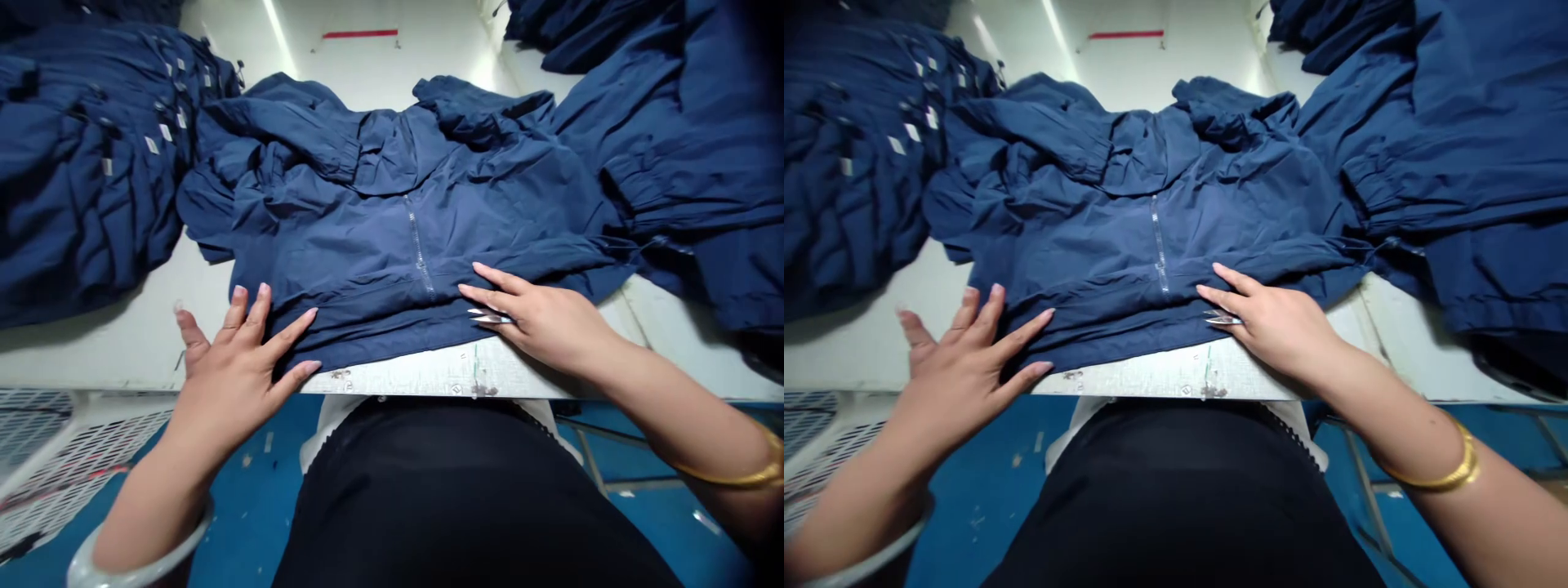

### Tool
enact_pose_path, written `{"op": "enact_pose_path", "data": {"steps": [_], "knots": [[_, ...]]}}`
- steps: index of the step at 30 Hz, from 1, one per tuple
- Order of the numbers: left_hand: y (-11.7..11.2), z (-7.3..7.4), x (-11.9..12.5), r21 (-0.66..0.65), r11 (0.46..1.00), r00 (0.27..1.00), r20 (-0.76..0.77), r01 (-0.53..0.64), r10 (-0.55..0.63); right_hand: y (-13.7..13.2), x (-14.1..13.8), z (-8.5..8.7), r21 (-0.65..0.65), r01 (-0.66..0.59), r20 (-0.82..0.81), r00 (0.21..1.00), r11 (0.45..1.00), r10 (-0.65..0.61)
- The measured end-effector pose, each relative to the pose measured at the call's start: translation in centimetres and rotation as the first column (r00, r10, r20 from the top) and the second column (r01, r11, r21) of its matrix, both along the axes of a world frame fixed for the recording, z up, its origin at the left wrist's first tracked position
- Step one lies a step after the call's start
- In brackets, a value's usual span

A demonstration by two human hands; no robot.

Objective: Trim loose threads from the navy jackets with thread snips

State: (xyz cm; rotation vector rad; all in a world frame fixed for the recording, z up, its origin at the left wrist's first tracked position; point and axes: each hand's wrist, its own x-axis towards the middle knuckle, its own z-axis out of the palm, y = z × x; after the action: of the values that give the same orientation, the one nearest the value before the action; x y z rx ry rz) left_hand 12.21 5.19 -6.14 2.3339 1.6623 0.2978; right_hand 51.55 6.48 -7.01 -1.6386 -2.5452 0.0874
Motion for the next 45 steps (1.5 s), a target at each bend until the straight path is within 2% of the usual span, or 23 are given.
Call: {"op": "enact_pose_path", "data": {"steps": [3,4,9,13,16,18,21,26,31,34,38,41,43,45], "knots": [[1.0,-0.8,-1.4,0.095,0.995,0.977,-0.211,0.004,0.016,0.4,0.0,-0.3,-0.001,0.001,-0.011,1.000,1.000,-0.001],[1.5,-1.0,-1.7,0.092,0.996,0.969,-0.246,0.014,0.009,0.6,-0.1,-0.4,0.002,0.003,-0.016,1.000,1.000,-0.003],[5.1,-1.1,-3.2,0.057,0.996,0.957,-0.287,0.063,-0.044,2.3,-1.1,-0.9,0.016,0.014,0.004,1.000,1.000,-0.015],[6.0,0.7,-5.3,-0.003,0.993,0.983,-0.139,0.117,-0.117,3.1,-1.5,-1.0,-0.021,0.040,0.018,0.999,0.999,-0.040],[4.7,2.0,-7.1,0.011,0.993,0.993,0.018,0.116,-0.116,2.7,-1.6,-0.9,-0.053,0.056,-0.061,0.996,0.997,-0.059],[3.6,2.3,-8.2,-0.001,0.996,0.993,0.080,0.090,-0.089,2.2,-1.9,-0.9,-0.064,0.017,-0.166,0.986,0.998,-0.027],[2.5,1.8,-9.8,-0.054,0.997,0.995,0.086,0.058,-0.053,1.5,-2.6,-1.0,-0.089,-0.096,-0.258,0.964,0.991,0.070],[2.2,0.6,-11.6,-0.055,0.998,0.999,0.037,0.023,-0.021,1.5,-3.1,-1.3,-0.048,-0.134,-0.181,0.976,0.990,0.123],[2.4,0.4,-11.6,-0.012,0.999,0.997,0.070,0.042,-0.041,1.6,-2.8,-1.7,0.016,-0.169,-0.108,0.979,0.985,0.170],[2.9,0.5,-11.1,0.012,1.000,0.989,0.150,-0.008,0.006,1.2,-3.2,-1.7,0.036,-0.170,-0.077,0.982,0.985,0.173],[4.2,0.7,-10.1,-0.047,0.983,0.907,0.378,-0.179,0.183,1.0,-4.5,-1.1,0.034,-0.116,-0.084,0.989,0.993,0.119],[5.3,0.8,-9.7,-0.109,0.968,0.859,0.446,-0.226,0.251,2.1,-5.2,-0.6,-0.007,-0.013,-0.123,0.992,1.000,0.013],[5.9,0.6,-9.7,-0.135,0.963,0.845,0.463,-0.232,0.268,3.6,-5.2,-0.5,-0.121,0.074,-0.152,0.984,0.990,-0.092],[6.3,0.3,-9.7,-0.162,0.958,0.824,0.489,-0.237,0.287,5.5,-4.9,-0.6,-0.281,0.125,-0.190,0.965,0.952,-0.183]]}}
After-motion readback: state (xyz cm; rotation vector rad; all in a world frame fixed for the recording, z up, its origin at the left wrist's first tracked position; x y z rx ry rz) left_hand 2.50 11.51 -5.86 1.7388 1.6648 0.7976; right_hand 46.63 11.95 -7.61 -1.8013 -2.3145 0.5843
